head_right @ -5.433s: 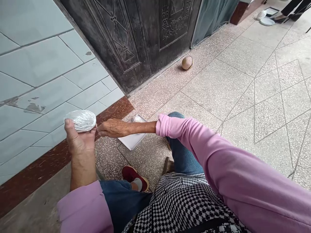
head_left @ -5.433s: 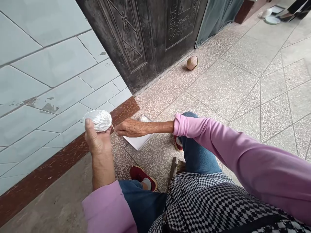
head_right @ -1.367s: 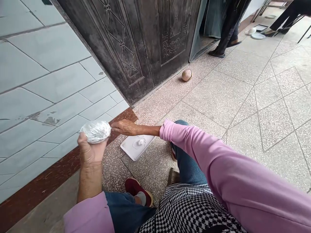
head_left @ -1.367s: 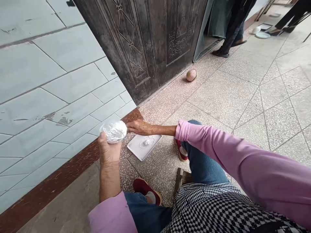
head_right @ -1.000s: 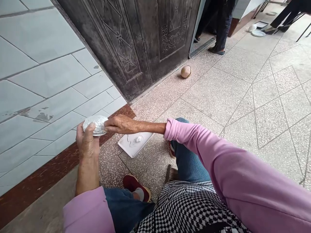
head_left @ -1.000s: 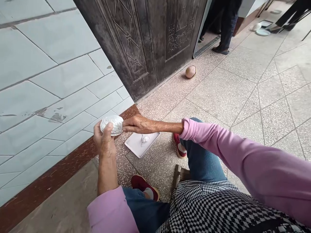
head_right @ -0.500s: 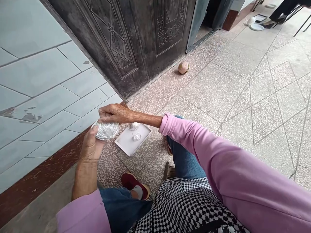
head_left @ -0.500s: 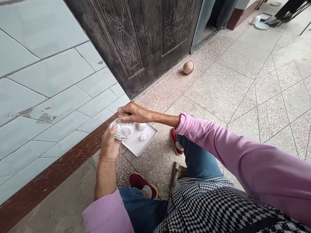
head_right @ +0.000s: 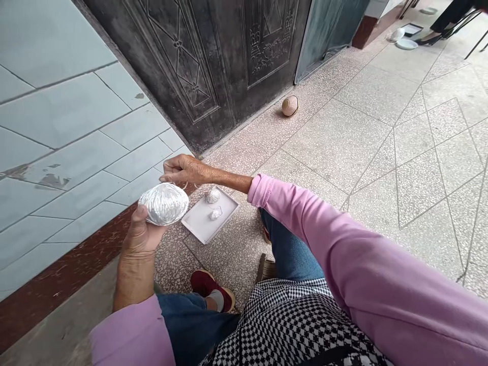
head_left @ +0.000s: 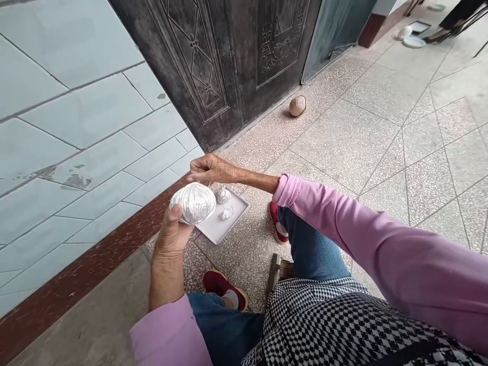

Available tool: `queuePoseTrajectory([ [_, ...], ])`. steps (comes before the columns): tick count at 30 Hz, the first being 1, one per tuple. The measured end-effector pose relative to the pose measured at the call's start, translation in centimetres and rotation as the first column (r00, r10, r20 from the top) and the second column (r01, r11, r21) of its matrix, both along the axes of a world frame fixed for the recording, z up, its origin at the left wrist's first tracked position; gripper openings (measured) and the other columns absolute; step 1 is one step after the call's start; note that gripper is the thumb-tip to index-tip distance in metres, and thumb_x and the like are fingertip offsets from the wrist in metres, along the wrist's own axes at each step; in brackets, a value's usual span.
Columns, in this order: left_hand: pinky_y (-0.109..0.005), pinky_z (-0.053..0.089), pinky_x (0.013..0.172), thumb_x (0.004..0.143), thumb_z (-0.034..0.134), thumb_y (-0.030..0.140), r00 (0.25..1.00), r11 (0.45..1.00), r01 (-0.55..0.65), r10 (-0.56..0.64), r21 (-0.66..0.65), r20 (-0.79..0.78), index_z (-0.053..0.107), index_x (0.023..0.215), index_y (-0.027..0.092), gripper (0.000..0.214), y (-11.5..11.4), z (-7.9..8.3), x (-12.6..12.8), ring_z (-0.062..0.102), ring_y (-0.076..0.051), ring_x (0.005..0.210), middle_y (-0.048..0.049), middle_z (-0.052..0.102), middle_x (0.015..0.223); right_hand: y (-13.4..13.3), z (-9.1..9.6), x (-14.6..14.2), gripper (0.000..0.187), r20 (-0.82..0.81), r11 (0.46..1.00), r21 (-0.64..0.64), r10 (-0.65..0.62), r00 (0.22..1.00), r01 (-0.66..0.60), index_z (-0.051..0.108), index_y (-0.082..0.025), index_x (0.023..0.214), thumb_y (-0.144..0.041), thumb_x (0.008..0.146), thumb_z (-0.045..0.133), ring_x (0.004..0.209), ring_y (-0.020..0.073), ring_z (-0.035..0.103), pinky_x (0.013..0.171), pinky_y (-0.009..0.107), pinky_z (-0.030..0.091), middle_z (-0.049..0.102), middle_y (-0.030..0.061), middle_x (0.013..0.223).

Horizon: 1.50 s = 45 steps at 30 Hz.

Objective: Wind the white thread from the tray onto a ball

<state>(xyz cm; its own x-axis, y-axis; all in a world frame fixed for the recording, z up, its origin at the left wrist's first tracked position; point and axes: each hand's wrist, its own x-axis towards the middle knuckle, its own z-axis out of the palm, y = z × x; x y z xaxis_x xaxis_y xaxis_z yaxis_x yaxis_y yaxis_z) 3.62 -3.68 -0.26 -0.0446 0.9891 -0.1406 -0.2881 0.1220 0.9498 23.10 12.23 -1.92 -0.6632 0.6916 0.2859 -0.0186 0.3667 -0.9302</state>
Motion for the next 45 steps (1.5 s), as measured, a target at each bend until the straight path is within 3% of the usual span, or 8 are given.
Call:
queuePoseTrajectory([
  [5, -0.063, 0.076, 0.124, 0.059, 0.115, 0.092, 0.990, 0.987, -0.140, 0.138, 0.085, 0.028, 0.090, 0.127, 0.027, 0.097, 0.7, 0.3, -0.1, 0.073, -0.055, 0.163, -0.0210, 0.089, 0.147, -2.0, -0.8, -2.0, 0.044, 0.062, 0.998, -0.014, -0.062, 0.996, 0.063, 0.052, -0.022, 0.091, -0.027, 0.133, 0.064, 0.081, 0.0125, 0.048, 0.079, 0.025, 0.039, 0.051, -0.0061, 0.080],
  [10, -0.052, 0.077, 0.114, 0.074, 0.105, 0.096, 0.947, 0.922, -0.322, 0.315, 0.215, 0.069, 0.085, 0.125, 0.034, 0.083, 1.6, 0.2, -1.9, 0.073, -0.046, 0.163, -0.0128, 0.086, 0.155, -5.5, 0.2, -3.0, 0.041, 0.205, 0.995, 0.099, 0.009, 0.979, -0.029, 0.054, -0.022, 0.094, -0.017, 0.133, 0.063, 0.089, 0.0153, 0.060, 0.087, 0.028, 0.045, 0.066, -0.0006, 0.091],
  [20, -0.051, 0.074, 0.111, 0.092, 0.101, 0.073, 0.875, 0.854, -0.427, 0.473, 0.297, -0.101, 0.077, 0.125, 0.029, 0.060, 1.9, -2.3, -4.1, 0.078, -0.041, 0.152, -0.0113, 0.086, 0.146, -10.1, 2.8, -3.1, 0.045, 0.364, 0.960, 0.126, 0.191, 0.912, -0.252, 0.048, -0.025, 0.091, -0.010, 0.130, 0.063, 0.083, 0.0181, 0.056, 0.083, 0.032, 0.039, 0.058, -0.0017, 0.086],
  [27, -0.044, 0.061, 0.086, 0.108, 0.098, 0.047, 0.832, 0.821, -0.297, 0.474, 0.488, -0.290, 0.078, 0.122, 0.028, 0.031, 2.3, -3.7, -5.6, 0.087, -0.032, 0.128, 0.0073, 0.089, 0.109, -8.8, 5.2, -1.0, 0.036, 0.199, 0.948, 0.089, 0.283, 0.938, -0.304, 0.064, -0.019, 0.097, -0.015, 0.132, 0.069, 0.089, 0.0154, 0.060, 0.089, 0.029, 0.047, 0.065, -0.0010, 0.090],
  [34, -0.043, 0.078, 0.078, 0.079, 0.115, 0.077, 0.964, 0.974, -0.197, 0.213, 0.112, -0.157, 0.088, 0.129, 0.023, 0.078, 1.0, -1.3, -1.8, 0.092, -0.039, 0.115, -0.0117, 0.092, 0.120, -4.4, 5.6, 0.9, 0.035, 0.175, 0.996, 0.051, 0.060, 0.983, -0.070, 0.064, -0.017, 0.095, -0.014, 0.130, 0.068, 0.092, 0.0136, 0.053, 0.083, 0.028, 0.041, 0.059, -0.0029, 0.087],
  [39, -0.032, 0.058, 0.047, 0.084, 0.107, 0.088, 0.990, 0.998, -0.046, 0.050, 0.033, -0.134, 0.092, 0.129, 0.023, 0.081, 0.8, -1.5, -1.2, 0.094, -0.045, 0.103, -0.0208, 0.090, 0.118, -3.6, 3.8, 0.8, 0.029, 0.077, 0.994, 0.071, 0.075, 0.994, -0.080, 0.061, -0.019, 0.100, -0.017, 0.127, 0.071, 0.089, 0.0137, 0.050, 0.079, 0.027, 0.039, 0.057, -0.0031, 0.090],
  [42, -0.028, 0.052, 0.044, 0.082, 0.111, 0.085, 0.992, 0.999, -0.037, 0.041, 0.038, -0.122, 0.092, 0.127, 0.022, 0.080, 1.2, -1.9, -1.6, 0.091, -0.037, 0.089, -0.0194, 0.091, 0.116, -3.6, 3.3, 0.7, 0.029, 0.039, 0.993, 0.087, 0.077, 0.996, -0.080, 0.059, -0.020, 0.101, -0.020, 0.129, 0.068, 0.088, 0.0137, 0.049, 0.078, 0.026, 0.039, 0.056, -0.0034, 0.090],
  [45, -0.030, 0.068, 0.057, 0.069, 0.123, 0.067, 0.988, 0.999, -0.048, 0.049, 0.010, -0.148, 0.092, 0.132, 0.025, 0.082, 1.5, -1.7, -1.9, 0.089, -0.031, 0.090, -0.0144, 0.092, 0.125, -3.4, 3.3, 0.7, 0.029, 0.059, 0.990, 0.117, 0.075, 0.995, -0.081, 0.059, -0.020, 0.099, -0.019, 0.127, 0.070, 0.088, 0.0136, 0.049, 0.079, 0.026, 0.038, 0.056, -0.0036, 0.088],
])
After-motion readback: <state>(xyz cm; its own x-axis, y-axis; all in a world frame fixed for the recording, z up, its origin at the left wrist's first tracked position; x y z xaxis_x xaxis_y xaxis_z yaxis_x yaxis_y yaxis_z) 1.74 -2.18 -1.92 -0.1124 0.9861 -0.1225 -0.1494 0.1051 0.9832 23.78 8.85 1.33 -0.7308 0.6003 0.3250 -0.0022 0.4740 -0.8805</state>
